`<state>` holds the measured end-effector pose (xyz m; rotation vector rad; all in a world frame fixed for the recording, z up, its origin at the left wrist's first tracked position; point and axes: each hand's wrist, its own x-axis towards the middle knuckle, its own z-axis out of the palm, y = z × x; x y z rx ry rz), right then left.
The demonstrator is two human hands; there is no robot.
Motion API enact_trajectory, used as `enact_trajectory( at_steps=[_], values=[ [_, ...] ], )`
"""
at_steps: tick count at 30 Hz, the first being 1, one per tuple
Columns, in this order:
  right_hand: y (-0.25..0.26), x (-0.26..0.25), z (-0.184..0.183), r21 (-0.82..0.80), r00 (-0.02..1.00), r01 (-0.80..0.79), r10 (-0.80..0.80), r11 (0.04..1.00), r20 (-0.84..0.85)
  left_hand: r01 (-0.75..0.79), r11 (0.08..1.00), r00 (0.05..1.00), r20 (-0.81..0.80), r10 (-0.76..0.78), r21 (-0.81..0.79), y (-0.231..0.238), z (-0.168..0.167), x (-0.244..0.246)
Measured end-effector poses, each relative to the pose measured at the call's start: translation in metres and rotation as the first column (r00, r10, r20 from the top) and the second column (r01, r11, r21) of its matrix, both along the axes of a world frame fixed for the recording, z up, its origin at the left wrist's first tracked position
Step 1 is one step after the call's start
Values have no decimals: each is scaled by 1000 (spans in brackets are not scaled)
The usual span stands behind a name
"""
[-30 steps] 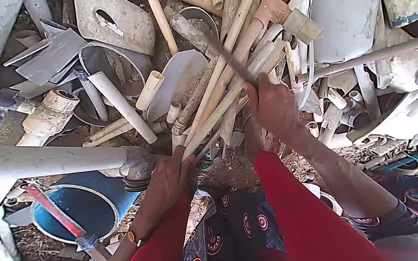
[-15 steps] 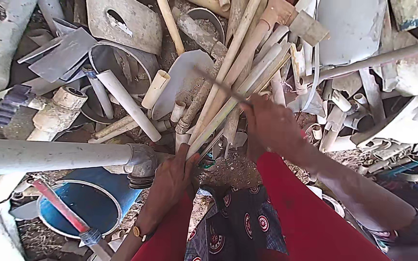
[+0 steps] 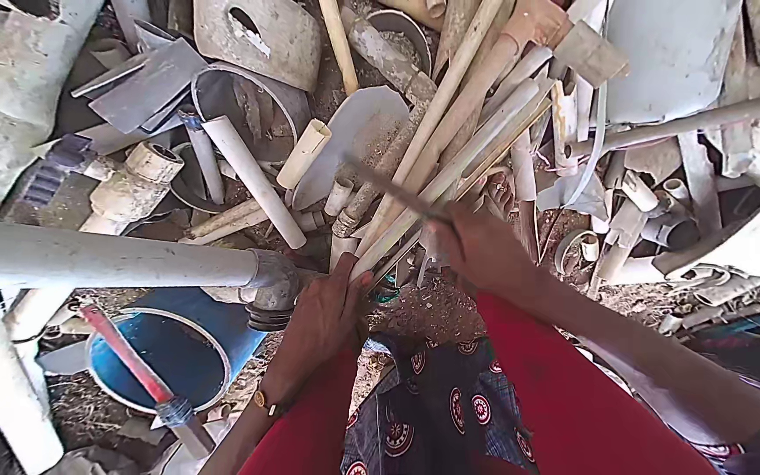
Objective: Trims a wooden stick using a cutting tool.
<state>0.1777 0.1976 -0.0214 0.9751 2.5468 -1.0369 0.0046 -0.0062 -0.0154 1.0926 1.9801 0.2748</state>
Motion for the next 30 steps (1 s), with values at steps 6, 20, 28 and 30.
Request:
enact_trajectory(
  at_steps=[6, 20, 28, 30],
  values=[
    [-6, -16, 14, -83, 980, -183, 188, 980, 62, -32, 999, 998, 61, 32, -4, -3, -3, -6],
    [0, 1, 8, -349, 958, -280, 284, 894, -38, -128, 991, 931, 339, 134, -40, -1, -1, -20],
    [-9, 6, 4, -121, 989, -51, 34, 991, -142, -242, 964, 761, 595, 257, -107, 0, 3, -19],
    [-12, 2, 12, -142, 984, -163, 149, 976, -99, -203, 975, 802, 556, 216, -86, 1, 3, -19]
  ],
)
